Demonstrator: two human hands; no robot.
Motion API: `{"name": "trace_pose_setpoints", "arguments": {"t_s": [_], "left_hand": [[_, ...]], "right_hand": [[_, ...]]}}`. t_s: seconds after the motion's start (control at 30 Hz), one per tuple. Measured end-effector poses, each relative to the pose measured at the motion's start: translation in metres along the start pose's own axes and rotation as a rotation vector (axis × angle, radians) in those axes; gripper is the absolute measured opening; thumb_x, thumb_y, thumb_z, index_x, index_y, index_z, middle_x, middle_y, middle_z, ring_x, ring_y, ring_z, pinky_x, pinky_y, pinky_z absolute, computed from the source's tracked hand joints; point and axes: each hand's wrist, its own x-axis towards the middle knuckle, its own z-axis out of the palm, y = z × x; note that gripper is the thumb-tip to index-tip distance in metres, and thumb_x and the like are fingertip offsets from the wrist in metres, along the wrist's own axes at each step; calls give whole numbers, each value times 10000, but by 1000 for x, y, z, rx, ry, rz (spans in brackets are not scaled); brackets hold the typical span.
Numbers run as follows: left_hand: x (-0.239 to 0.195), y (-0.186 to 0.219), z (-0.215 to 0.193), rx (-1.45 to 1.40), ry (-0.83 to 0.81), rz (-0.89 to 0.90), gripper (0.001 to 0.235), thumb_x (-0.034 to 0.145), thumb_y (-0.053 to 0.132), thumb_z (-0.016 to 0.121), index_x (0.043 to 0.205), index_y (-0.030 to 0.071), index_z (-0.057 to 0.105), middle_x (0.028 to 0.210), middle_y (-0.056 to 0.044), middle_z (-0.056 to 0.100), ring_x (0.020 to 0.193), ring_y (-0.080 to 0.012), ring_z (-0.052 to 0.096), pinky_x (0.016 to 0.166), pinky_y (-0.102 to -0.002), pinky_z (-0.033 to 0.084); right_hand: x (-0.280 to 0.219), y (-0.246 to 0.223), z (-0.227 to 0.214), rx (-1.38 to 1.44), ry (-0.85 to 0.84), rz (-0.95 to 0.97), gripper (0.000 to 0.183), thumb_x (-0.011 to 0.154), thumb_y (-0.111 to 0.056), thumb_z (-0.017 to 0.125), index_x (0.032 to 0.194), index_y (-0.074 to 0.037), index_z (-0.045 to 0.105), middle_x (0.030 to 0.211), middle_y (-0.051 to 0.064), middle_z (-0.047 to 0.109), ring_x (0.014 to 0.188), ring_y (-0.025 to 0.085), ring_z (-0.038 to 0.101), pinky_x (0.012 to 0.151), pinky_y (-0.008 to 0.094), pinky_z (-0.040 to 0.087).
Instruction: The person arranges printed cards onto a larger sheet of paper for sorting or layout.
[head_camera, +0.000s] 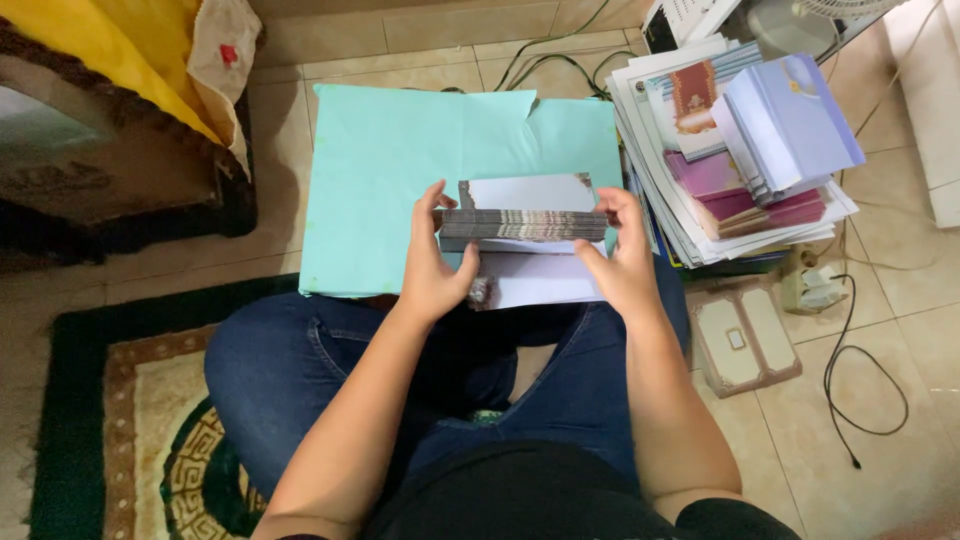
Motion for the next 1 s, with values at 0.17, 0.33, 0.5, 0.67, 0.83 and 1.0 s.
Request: {"name": "trace_pose_setpoints", "arguments": {"t_s": [0.17, 0.33, 0.5, 0.67, 0.83, 1.0], "left_hand": [[5, 1, -3, -171, -98, -216, 531, 836, 45, 686, 1330, 121, 508, 1177, -75, 604, 1200, -265, 595, 1072, -479, 433], [13, 14, -5, -271, -125, -190, 507, 824, 42, 664, 1276, 69, 435, 1441, -249, 484, 1397, -453, 444, 1134, -598, 352], [15, 10, -7, -207, -166, -222, 415, 878, 30, 679, 1265, 82, 538, 1328, -154, 632, 1277, -358, 608, 1051, -499, 479], [4, -7, 4, -159, -130, -244, 309, 900, 72, 737, 1180, 115, 614, 1144, -97, 717, 1130, -275, 687, 973, -421, 525], [5, -7, 7, -202, -165, -286, 354, 874, 67, 754, 1200, 103, 619, 1170, -129, 721, 1147, -312, 681, 990, -456, 514], [0, -32, 9, -168, -159, -362, 309, 860, 96, 777, 1136, 117, 639, 1015, -97, 724, 998, -179, 661, 894, -388, 537]], "right_hand": [[3, 6, 19, 501, -71, 117, 353, 766, -23, 674, 1086, -89, 541, 1492, 129, 456, 1395, 228, 382, 1115, 383, 303], [5, 11, 24, 724, -103, 113, 501, 797, -51, 640, 1276, -82, 498, 1681, 182, 235, 1550, 249, 206, 1205, 350, 224], [-2, 23, 27, 641, -126, 117, 265, 879, -43, 666, 1107, -127, 560, 1627, 133, 364, 1533, 272, 265, 1233, 451, 196], [0, 12, 20, 560, -63, 41, 267, 855, -28, 736, 998, -62, 513, 1290, 228, 627, 1302, 302, 580, 1108, 422, 425], [0, 17, 25, 473, -83, 67, 281, 822, 4, 734, 990, -82, 525, 1275, 171, 660, 1259, 246, 611, 1070, 387, 458], [-2, 17, 22, 413, -118, 76, 251, 852, -123, 766, 1059, -82, 631, 1242, 129, 670, 1233, 225, 627, 1050, 388, 475]]}}
